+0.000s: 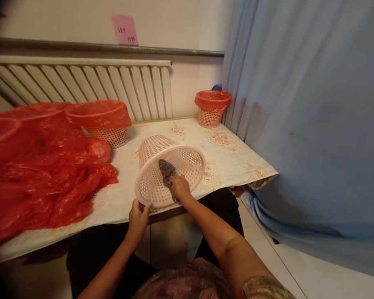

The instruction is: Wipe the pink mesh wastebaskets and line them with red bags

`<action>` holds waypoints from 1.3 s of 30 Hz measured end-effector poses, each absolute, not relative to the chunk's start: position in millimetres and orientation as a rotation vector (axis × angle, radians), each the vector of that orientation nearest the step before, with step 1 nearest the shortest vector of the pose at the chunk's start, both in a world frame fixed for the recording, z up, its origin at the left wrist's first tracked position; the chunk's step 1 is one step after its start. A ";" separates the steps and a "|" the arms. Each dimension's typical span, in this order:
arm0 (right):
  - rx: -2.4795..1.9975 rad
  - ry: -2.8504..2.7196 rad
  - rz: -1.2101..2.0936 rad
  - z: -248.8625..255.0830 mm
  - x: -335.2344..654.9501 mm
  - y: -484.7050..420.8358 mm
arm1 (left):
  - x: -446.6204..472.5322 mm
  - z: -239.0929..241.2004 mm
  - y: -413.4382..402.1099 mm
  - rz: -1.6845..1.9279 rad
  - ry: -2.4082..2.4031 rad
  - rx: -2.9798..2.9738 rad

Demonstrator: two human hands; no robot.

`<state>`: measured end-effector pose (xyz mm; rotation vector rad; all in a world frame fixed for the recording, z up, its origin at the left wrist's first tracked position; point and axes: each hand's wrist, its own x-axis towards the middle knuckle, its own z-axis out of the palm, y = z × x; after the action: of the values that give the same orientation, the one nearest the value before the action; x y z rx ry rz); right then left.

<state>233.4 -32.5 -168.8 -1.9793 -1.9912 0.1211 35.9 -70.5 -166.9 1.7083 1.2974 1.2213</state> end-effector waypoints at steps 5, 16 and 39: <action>-1.843 -2.055 0.178 -170.2 213.1 -30.5 | 41.3 -179.7 -70.7 1.167 1.332 1.739; -2.012 -2.062 0.064 -167.2 255.9 -36.6 | 23.8 -145.4 -84.7 1.216 1.458 2.186; -1.903 -1.772 0.173 -185.1 201.5 -35.2 | 27.0 -131.3 -75.4 1.276 1.246 2.014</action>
<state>201.5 -35.2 -185.1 -1.9028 -1.7717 0.1728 27.0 -75.4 -131.3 2.0139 1.2460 1.2762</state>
